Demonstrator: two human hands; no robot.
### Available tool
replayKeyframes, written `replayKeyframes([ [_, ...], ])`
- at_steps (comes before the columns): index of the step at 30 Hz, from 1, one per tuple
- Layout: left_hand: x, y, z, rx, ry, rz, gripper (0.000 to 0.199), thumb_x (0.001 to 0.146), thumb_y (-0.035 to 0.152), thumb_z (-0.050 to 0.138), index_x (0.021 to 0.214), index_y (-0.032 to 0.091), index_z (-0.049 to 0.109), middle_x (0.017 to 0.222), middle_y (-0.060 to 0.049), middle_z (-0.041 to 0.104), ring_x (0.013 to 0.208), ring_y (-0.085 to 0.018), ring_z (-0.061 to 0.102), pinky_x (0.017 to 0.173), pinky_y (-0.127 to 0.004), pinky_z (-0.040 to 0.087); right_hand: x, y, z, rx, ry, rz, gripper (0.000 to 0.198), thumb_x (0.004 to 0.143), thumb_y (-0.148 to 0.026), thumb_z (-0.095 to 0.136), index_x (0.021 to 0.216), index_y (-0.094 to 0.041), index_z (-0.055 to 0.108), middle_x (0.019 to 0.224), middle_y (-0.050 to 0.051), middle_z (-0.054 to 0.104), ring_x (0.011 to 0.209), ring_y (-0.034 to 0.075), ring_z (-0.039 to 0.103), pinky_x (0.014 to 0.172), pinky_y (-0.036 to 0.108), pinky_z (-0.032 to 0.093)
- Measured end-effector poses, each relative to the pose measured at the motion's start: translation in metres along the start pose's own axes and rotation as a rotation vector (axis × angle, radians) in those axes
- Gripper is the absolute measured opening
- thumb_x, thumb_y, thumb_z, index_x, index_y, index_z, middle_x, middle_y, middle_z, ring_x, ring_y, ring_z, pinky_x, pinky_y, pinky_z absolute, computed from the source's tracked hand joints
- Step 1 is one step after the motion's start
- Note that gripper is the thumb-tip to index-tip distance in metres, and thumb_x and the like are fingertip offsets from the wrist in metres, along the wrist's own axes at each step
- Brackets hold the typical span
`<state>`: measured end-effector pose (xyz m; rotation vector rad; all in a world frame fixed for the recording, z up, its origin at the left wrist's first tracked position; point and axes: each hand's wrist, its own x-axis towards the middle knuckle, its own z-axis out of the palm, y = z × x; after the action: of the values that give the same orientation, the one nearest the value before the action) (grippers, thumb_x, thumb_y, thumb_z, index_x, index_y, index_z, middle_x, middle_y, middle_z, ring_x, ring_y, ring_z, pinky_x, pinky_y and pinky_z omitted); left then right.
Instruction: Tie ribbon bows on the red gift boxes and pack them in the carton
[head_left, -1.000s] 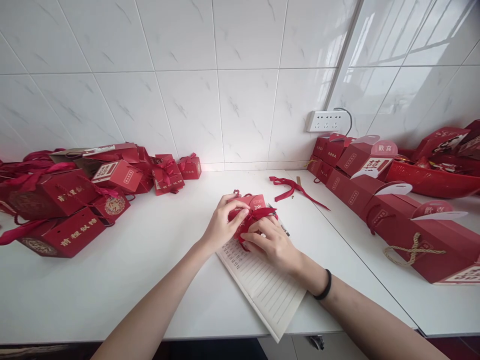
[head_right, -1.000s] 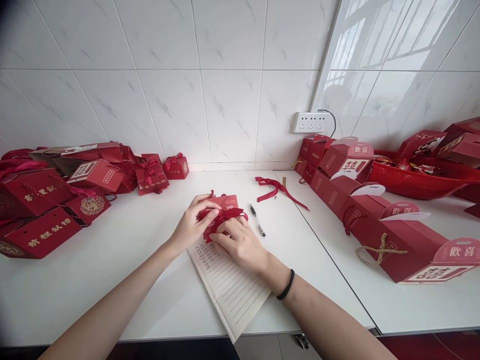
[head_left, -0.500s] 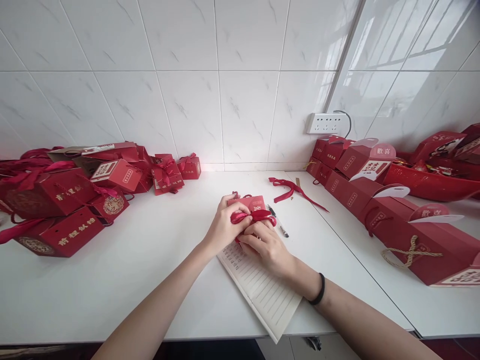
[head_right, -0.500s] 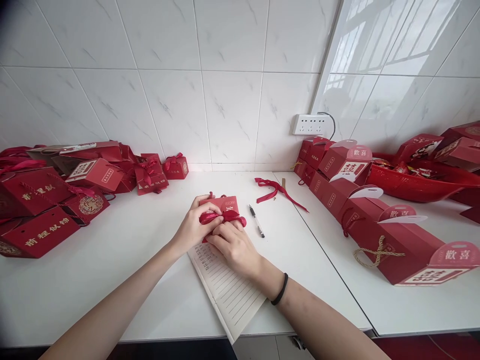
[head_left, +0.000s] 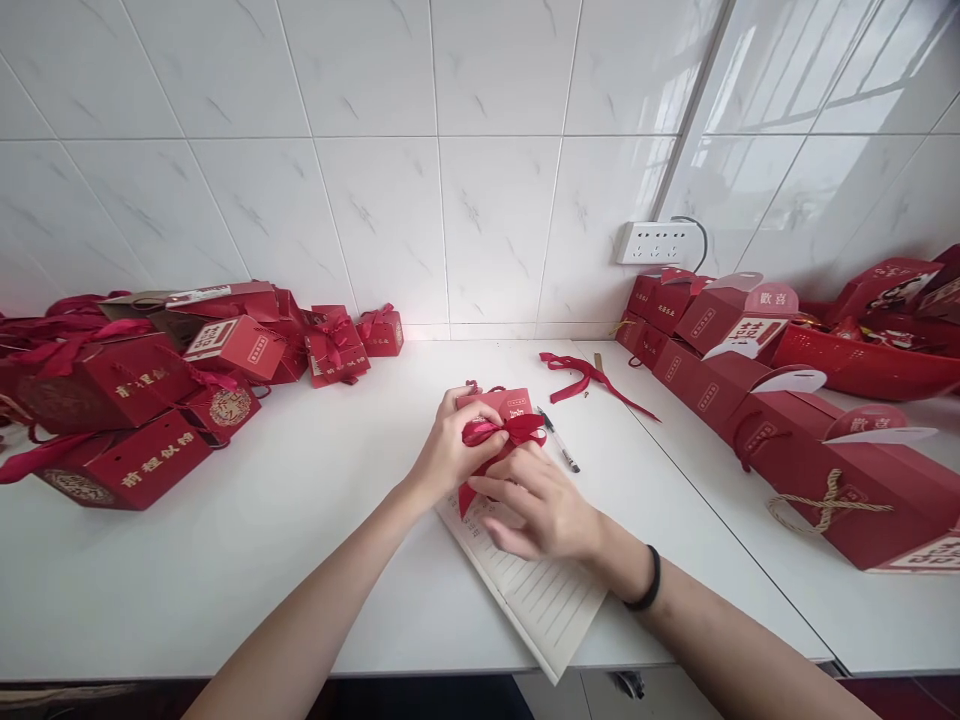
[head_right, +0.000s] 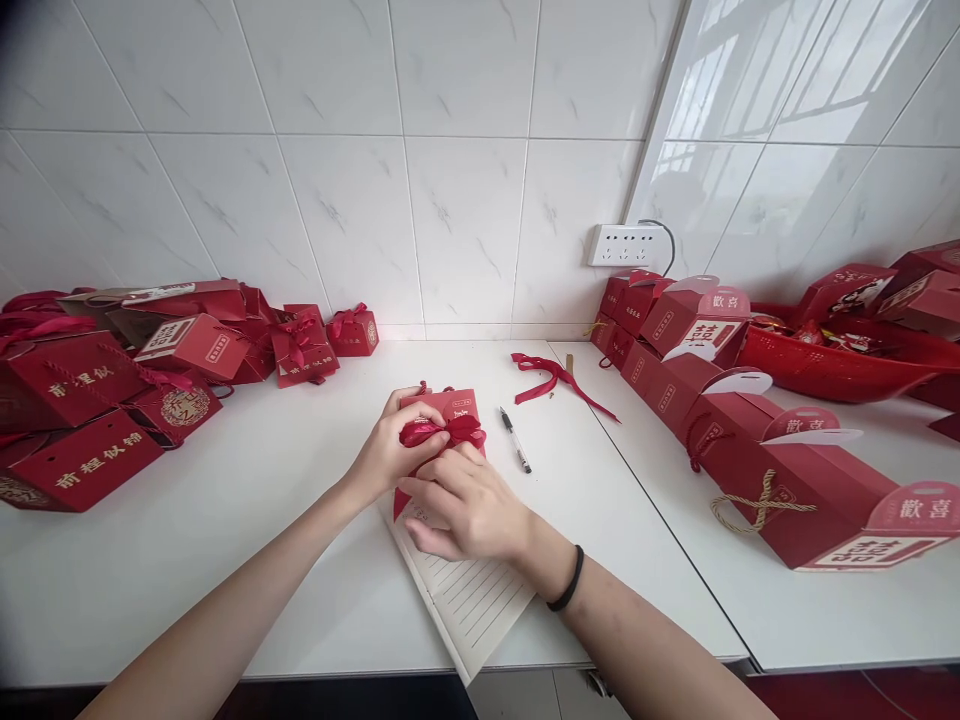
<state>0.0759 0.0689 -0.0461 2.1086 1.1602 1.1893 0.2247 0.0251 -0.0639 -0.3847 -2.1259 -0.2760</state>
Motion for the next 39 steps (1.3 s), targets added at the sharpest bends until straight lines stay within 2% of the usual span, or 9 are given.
replayKeyframes([
  [2,0.0,0.0,-0.001,-0.011,-0.019,-0.002,0.008,0.075,0.028,0.063,0.081,0.023,0.062,0.11,-0.005,0.043,0.127,-0.023,0.034,0.103,-0.037,0.037,0.001,0.005,-0.011,-0.012,0.157,0.049,0.016,0.092,-0.024,0.045,0.104,-0.015,0.051,0.084,0.008,0.052,0.075,0.02,0.049,0.063,0.033,0.043],
  [4,-0.001,0.0,-0.001,-0.02,-0.034,0.006,0.009,0.076,0.029,0.063,0.083,0.023,0.061,0.11,-0.005,0.043,0.128,-0.023,0.033,0.102,-0.037,0.037,0.002,0.013,-0.02,-0.059,0.306,0.214,0.017,0.088,-0.023,0.052,0.103,-0.016,0.049,0.087,0.008,0.05,0.077,0.02,0.048,0.062,0.033,0.043],
  [7,-0.001,-0.001,-0.001,-0.017,-0.032,0.023,0.008,0.077,0.026,0.062,0.084,0.023,0.061,0.11,-0.005,0.042,0.128,-0.021,0.033,0.103,-0.035,0.037,0.003,0.024,-0.026,-0.035,0.301,0.484,0.018,0.084,-0.031,0.059,0.095,-0.017,0.053,0.087,0.008,0.051,0.076,0.02,0.047,0.064,0.033,0.043],
  [10,-0.002,-0.001,0.0,-0.004,-0.033,0.026,0.007,0.077,0.025,0.062,0.084,0.024,0.063,0.111,-0.005,0.042,0.129,-0.022,0.031,0.104,-0.035,0.036,0.003,0.031,-0.022,0.187,0.238,0.695,0.02,0.086,-0.037,0.056,0.079,-0.018,0.057,0.081,0.005,0.054,0.075,0.019,0.049,0.066,0.032,0.043],
  [14,-0.002,0.0,0.0,0.015,-0.049,0.016,0.006,0.077,0.025,0.061,0.082,0.024,0.063,0.111,-0.006,0.042,0.13,-0.022,0.029,0.103,-0.036,0.036,0.002,0.032,-0.016,0.625,0.309,1.023,0.031,0.079,-0.047,0.062,0.074,-0.017,0.058,0.073,0.003,0.057,0.068,0.017,0.053,0.062,0.028,0.044],
  [17,-0.002,0.001,0.0,0.021,-0.05,0.006,0.005,0.076,0.024,0.062,0.081,0.024,0.063,0.111,-0.005,0.041,0.13,-0.022,0.029,0.103,-0.036,0.036,0.001,0.034,-0.012,0.836,0.371,1.179,0.038,0.07,-0.05,0.07,0.071,-0.014,0.059,0.07,0.003,0.058,0.068,0.016,0.054,0.065,0.027,0.045],
  [22,-0.002,0.002,0.0,0.018,-0.054,0.009,0.005,0.076,0.026,0.062,0.081,0.023,0.063,0.111,-0.006,0.041,0.129,-0.023,0.031,0.101,-0.036,0.039,0.001,0.036,-0.009,0.955,0.46,1.284,0.043,0.062,-0.051,0.077,0.07,-0.013,0.059,0.07,0.003,0.058,0.066,0.014,0.053,0.06,0.025,0.047],
  [30,-0.001,0.0,0.0,0.024,-0.048,0.016,0.005,0.077,0.025,0.061,0.081,0.023,0.063,0.112,-0.006,0.041,0.128,-0.024,0.031,0.103,-0.038,0.036,0.0,0.036,-0.009,0.928,0.507,1.279,0.047,0.065,-0.058,0.072,0.07,-0.015,0.054,0.077,0.006,0.059,0.074,0.018,0.055,0.055,0.023,0.046],
  [39,-0.001,-0.001,-0.001,-0.01,-0.057,0.007,0.01,0.081,0.031,0.057,0.08,0.023,0.063,0.11,-0.006,0.046,0.13,-0.022,0.03,0.103,-0.035,0.035,-0.001,0.037,-0.008,1.082,0.578,1.362,0.048,0.058,-0.053,0.079,0.069,-0.015,0.052,0.064,0.0,0.053,0.056,0.012,0.049,0.048,0.021,0.044],
])
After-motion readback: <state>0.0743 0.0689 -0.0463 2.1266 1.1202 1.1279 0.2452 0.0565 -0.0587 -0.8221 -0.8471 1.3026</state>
